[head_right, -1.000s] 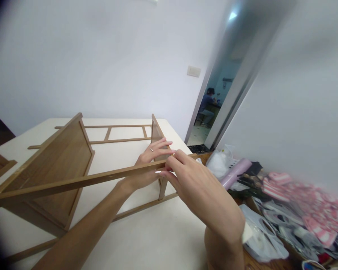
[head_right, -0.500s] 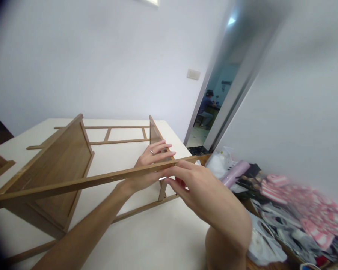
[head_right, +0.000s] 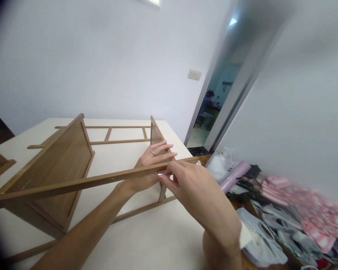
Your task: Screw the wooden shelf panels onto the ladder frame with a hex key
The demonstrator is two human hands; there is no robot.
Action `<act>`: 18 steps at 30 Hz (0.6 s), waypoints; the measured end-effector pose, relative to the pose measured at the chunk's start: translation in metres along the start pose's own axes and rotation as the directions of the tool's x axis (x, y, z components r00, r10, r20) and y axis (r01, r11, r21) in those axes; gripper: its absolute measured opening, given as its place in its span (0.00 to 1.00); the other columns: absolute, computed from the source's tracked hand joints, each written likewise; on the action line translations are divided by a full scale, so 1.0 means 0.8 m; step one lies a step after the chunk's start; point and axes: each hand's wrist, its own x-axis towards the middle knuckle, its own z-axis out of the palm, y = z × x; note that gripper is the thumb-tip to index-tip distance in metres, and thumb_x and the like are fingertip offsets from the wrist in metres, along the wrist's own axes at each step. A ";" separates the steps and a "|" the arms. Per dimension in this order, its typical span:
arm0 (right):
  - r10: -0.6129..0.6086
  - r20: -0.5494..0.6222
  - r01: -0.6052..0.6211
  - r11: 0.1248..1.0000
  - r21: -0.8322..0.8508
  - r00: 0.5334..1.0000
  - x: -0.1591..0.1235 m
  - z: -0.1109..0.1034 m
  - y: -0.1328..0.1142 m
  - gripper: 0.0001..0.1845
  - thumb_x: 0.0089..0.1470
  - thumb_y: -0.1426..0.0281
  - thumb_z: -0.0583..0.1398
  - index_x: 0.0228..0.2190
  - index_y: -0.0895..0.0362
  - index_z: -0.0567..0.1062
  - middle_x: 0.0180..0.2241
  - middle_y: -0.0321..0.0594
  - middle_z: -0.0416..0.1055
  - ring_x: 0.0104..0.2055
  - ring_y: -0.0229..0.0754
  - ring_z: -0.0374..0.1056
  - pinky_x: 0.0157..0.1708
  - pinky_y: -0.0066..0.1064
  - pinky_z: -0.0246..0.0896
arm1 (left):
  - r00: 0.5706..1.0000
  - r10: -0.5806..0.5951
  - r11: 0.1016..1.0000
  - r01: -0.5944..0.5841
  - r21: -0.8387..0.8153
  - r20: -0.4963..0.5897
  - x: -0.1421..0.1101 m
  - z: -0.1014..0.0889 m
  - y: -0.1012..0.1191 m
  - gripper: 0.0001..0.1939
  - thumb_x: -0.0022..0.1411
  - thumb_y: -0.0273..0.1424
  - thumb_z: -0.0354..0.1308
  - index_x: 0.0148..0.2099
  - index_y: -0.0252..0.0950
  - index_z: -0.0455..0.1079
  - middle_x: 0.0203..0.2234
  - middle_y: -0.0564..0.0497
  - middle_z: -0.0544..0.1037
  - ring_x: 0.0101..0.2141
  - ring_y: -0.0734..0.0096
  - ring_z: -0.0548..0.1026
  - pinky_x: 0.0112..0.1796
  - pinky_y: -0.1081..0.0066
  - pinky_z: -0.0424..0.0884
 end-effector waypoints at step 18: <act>0.036 -0.103 -0.007 0.962 0.271 0.994 -0.002 -0.029 0.032 0.12 0.71 0.62 0.55 0.39 0.53 0.76 0.27 0.35 0.77 0.27 0.36 0.72 0.28 0.25 0.64 | 0.996 0.018 0.999 -0.015 0.032 -0.083 0.006 0.005 0.010 0.14 0.68 0.34 0.67 0.54 0.39 0.79 0.56 0.42 0.82 0.63 0.52 0.74 0.61 0.52 0.77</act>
